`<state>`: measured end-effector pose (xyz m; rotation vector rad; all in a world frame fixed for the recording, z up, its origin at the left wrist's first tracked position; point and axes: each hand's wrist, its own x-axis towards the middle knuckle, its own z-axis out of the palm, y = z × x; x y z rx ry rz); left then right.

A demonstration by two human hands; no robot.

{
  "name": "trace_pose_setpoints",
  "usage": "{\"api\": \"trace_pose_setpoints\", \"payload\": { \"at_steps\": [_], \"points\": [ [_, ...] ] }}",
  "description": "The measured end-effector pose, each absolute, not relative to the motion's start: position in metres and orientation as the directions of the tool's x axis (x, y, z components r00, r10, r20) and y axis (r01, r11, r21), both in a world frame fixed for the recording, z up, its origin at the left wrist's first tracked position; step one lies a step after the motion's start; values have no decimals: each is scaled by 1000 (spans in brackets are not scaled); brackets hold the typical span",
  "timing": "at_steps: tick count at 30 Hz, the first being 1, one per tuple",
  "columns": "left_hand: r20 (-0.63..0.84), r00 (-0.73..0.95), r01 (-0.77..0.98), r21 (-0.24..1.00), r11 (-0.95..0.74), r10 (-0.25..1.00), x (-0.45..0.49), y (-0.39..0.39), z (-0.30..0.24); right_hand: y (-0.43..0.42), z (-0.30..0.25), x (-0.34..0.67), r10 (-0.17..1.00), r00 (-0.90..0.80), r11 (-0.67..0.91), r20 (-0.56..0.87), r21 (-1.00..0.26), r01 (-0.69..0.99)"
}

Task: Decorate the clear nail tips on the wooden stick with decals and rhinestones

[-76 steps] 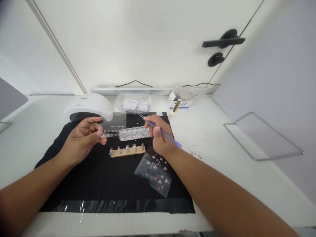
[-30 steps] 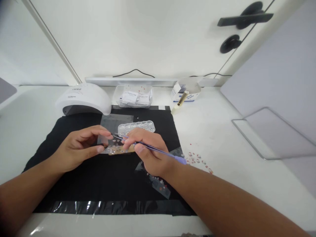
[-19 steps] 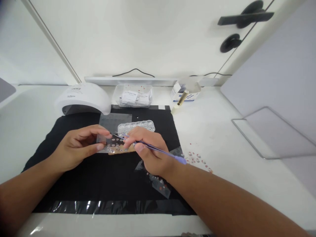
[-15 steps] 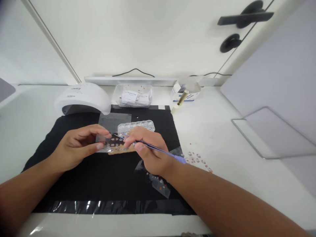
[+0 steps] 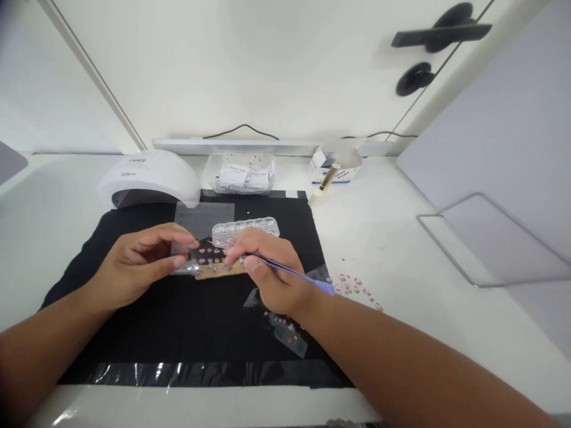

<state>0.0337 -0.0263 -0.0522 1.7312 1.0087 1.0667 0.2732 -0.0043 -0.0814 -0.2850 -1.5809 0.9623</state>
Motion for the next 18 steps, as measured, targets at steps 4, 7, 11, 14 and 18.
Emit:
{"api": "trace_pose_setpoints", "payload": {
  "at_steps": [4,7,11,14,18],
  "points": [
    [242,316,194,930,-312,918,34,-26,-53,-4,-81,274,645,-282,637,710,-703,-316],
    [234,319,194,932,-305,918,34,-26,-53,-3,-82,275,645,-283,637,710,-704,-315],
    [231,318,184,936,-299,919,33,-27,-53,-3,-82,275,637,-278,647,719,-695,-314],
    [228,310,180,939,-293,923,33,-27,-52,-3,-80,275,633,-293,659,717,-697,-283],
    [226,300,176,942,-287,927,33,-26,-52,-4,-77,277,606,-317,687,730,-681,-255]
  ]
}}
